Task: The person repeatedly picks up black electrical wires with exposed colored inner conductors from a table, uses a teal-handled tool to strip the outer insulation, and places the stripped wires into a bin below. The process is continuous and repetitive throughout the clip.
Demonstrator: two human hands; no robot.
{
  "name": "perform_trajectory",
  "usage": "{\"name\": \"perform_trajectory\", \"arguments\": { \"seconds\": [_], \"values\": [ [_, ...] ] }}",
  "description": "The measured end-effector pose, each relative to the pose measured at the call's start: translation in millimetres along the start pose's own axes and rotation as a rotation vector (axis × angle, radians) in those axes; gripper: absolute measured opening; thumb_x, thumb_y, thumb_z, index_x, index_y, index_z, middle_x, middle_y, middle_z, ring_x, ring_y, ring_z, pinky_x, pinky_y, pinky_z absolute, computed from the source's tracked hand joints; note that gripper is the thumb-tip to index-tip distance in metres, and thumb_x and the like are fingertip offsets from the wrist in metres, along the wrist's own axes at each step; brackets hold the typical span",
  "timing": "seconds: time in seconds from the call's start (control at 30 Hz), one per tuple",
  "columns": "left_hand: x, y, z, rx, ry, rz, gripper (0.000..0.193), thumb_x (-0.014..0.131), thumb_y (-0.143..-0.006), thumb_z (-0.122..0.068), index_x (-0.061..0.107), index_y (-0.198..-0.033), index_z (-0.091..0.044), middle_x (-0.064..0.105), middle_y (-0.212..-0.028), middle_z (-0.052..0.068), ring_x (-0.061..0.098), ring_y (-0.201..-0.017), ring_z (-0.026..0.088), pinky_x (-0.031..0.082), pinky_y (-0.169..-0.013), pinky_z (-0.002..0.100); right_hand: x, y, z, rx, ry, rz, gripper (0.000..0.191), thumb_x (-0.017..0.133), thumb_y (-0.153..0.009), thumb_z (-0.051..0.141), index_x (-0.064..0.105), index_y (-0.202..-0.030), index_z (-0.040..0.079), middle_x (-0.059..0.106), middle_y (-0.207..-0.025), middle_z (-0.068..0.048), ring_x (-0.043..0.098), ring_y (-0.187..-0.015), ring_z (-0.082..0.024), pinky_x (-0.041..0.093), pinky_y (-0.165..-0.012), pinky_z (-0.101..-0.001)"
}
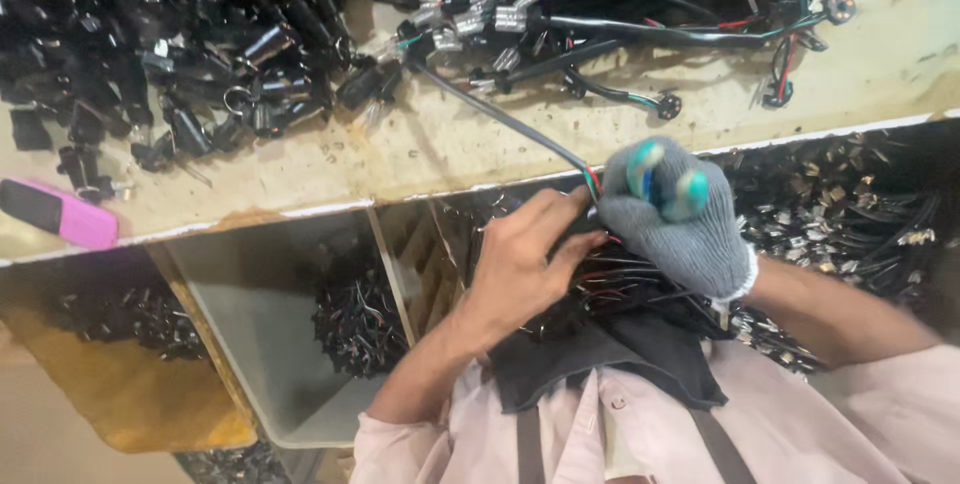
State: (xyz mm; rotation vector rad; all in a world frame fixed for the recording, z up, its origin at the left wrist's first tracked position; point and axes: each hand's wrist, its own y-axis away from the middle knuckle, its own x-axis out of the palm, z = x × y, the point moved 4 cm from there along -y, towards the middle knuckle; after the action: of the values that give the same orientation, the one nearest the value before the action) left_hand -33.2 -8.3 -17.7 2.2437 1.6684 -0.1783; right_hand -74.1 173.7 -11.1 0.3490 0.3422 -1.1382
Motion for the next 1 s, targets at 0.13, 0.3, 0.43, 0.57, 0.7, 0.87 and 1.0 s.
{"name": "perform_trajectory", "arguments": {
  "seconds": [0.13, 0.3, 0.43, 0.57, 0.7, 0.87, 1.0],
  "values": [
    [5.4, 5.7, 12.5, 0.021, 0.192, 0.0, 0.037, 0.081, -0.09, -0.01, 0.068, -0.124, -0.001, 0.075, -0.111, 0.013, 0.075, -0.1, 0.025, 0.057, -0.092, 0.032, -4.2, 17.1, 4.2, -0.063, -0.167, -0.205, 0.003, 0.065, -0.091, 0.01, 0.064, -0.092, 0.008, 0.065, -0.085, -0.009, 0.067, -0.071, -0.025, 0.051, -0.061, -0.0345],
    [6.8, 11.8, 3.2, 0.21, 0.235, 0.085, 0.043, 0.079, -0.091, -0.009, 0.064, -0.131, -0.003, 0.073, -0.118, 0.014, 0.074, -0.104, 0.024, 0.058, -0.095, 0.033, -13.8, 27.0, 11.3, -0.175, -0.146, -0.271, 0.008, 0.067, -0.089, 0.007, 0.064, -0.096, 0.006, 0.065, -0.092, -0.012, 0.067, -0.074, -0.028, 0.052, -0.063, -0.0377],
    [11.7, 9.3, -13.5, 0.163, 0.178, 0.086, 0.067, 0.08, -0.094, -0.017, 0.045, -0.149, -0.003, 0.073, -0.11, 0.013, 0.076, -0.092, 0.022, 0.061, -0.083, 0.031, -8.9, 7.9, 16.8, -0.189, -0.07, -0.182, 0.013, 0.068, -0.087, 0.005, 0.063, -0.099, 0.004, 0.065, -0.097, -0.014, 0.067, -0.077, -0.031, 0.053, -0.065, -0.0403],
    [21.5, 21.5, -33.6, 0.401, -0.915, 0.302, 0.078, 0.078, -0.093, -0.018, 0.039, -0.16, -0.018, 0.071, -0.094, 0.009, 0.07, -0.074, 0.023, 0.057, -0.064, 0.036, -27.2, -17.9, 11.3, -0.219, 0.061, -0.25, 0.018, 0.069, -0.085, 0.002, 0.062, -0.103, 0.003, 0.065, -0.101, -0.016, 0.067, -0.08, -0.033, 0.054, -0.066, -0.0429],
    [-37.0, 12.0, -12.4, 0.082, -0.842, 0.395, 0.07, 0.072, -0.09, -0.035, 0.045, -0.148, -0.004, 0.066, -0.103, 0.018, 0.069, -0.081, 0.034, 0.055, -0.067, 0.045, -33.0, -38.4, -8.2, -0.119, 0.763, 0.059, 0.029, 0.073, -0.075, 0.001, 0.065, -0.102, 0.002, 0.066, -0.105, -0.02, 0.068, -0.079, -0.037, 0.055, -0.063, -0.047],
    [-136.7, -51.5, 35.9, 0.054, -1.345, -0.378, 0.054, 0.074, -0.096, -0.037, 0.064, -0.136, -0.002, 0.033, -0.163, 0.027, 0.029, -0.151, 0.044, 0.016, -0.121, 0.066, -35.2, -35.9, -5.7, -0.234, 0.762, -0.015, 0.026, 0.074, -0.077, 0.003, 0.066, -0.1, 0.01, 0.062, -0.105, -0.018, 0.066, -0.086, -0.038, 0.053, -0.068, -0.0484],
    [-149.6, -40.3, 71.2, 0.002, -1.162, -0.363, 0.042, 0.075, -0.102, -0.041, 0.065, -0.123, -0.006, 0.029, -0.17, 0.018, 0.015, -0.159, 0.036, 0.004, -0.131, 0.062, -25.2, -19.6, -12.5, -0.175, 0.87, 0.029, 0.017, 0.077, -0.088, 0.006, 0.068, -0.098, 0.017, 0.058, -0.084, -0.009, 0.062, -0.075, -0.032, 0.046, -0.063, -0.0471]
  ]
}}
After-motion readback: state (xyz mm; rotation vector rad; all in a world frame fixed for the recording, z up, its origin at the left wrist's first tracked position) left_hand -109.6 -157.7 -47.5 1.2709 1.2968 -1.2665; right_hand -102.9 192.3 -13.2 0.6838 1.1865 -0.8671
